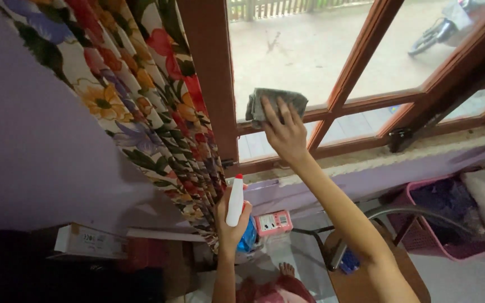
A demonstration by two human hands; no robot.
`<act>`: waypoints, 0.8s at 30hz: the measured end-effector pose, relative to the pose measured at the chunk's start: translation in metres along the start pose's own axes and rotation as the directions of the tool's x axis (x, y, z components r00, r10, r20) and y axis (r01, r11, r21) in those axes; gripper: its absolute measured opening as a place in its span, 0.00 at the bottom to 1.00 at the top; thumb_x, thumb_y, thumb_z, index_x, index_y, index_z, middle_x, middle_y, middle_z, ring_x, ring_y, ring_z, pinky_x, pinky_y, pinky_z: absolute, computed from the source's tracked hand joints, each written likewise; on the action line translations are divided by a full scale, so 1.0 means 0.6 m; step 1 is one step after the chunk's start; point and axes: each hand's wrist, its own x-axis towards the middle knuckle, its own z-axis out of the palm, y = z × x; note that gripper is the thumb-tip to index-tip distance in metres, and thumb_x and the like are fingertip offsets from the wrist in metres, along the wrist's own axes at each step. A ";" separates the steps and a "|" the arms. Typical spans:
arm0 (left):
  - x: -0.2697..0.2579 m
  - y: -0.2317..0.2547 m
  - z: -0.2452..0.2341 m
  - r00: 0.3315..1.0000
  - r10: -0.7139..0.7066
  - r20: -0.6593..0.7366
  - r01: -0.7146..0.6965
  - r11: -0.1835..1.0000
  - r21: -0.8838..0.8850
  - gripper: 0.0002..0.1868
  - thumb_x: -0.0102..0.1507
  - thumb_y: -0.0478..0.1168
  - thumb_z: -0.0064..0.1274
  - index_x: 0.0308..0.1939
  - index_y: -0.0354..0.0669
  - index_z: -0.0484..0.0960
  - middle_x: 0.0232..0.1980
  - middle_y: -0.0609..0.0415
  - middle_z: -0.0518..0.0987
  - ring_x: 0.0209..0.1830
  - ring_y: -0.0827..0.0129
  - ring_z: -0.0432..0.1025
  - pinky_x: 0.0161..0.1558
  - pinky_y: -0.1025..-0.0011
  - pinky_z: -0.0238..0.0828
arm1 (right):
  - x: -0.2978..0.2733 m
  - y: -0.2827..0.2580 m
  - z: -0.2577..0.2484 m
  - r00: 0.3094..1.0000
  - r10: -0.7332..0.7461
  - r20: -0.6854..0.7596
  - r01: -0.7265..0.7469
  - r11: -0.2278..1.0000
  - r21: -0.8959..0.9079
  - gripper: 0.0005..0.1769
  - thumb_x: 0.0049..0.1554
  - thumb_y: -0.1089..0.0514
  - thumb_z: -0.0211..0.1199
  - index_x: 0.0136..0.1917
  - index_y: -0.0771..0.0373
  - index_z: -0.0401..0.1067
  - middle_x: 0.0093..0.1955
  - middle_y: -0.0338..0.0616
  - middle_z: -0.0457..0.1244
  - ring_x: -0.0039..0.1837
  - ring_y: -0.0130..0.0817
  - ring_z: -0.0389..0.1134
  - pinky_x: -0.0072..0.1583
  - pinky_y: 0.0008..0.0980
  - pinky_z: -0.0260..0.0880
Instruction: The person stands on a chair and cleans the upper panes of a multi-pane window. They spray a blue cleaning solution from a bottle and wipe the glass with a cloth, working systematically across the window sections.
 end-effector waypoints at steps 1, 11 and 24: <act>-0.001 -0.003 0.000 1.000 -0.008 -0.008 0.008 1.000 -0.005 0.23 0.50 0.28 0.55 0.47 0.53 0.87 0.30 0.48 0.82 0.29 0.60 0.76 0.39 0.61 0.74 | 0.000 0.008 0.011 1.000 0.014 -0.016 -0.014 1.000 -0.010 0.08 0.60 0.66 0.63 0.39 0.59 0.76 0.63 0.43 0.70 0.57 0.49 0.71 0.58 0.43 0.73; -0.017 -0.044 0.015 0.993 -0.031 -0.117 0.040 0.996 0.076 0.25 0.49 0.28 0.56 0.48 0.54 0.87 0.35 0.51 0.85 0.31 0.61 0.78 0.40 0.64 0.76 | -0.055 -0.021 0.003 0.992 0.112 0.055 -0.120 0.980 0.160 0.11 0.65 0.60 0.61 0.39 0.55 0.75 0.60 0.36 0.71 0.57 0.42 0.73 0.58 0.31 0.70; -0.027 -0.064 0.018 0.980 -0.123 -0.159 0.152 0.971 0.184 0.20 0.58 0.32 0.55 0.53 0.51 0.82 0.50 0.60 0.86 0.31 0.72 0.75 0.37 0.74 0.70 | -0.285 -0.094 0.046 0.655 0.751 0.086 -0.752 0.635 0.175 0.16 0.66 0.66 0.55 0.67 0.66 0.71 0.72 0.59 0.57 0.71 0.58 0.62 0.70 0.53 0.68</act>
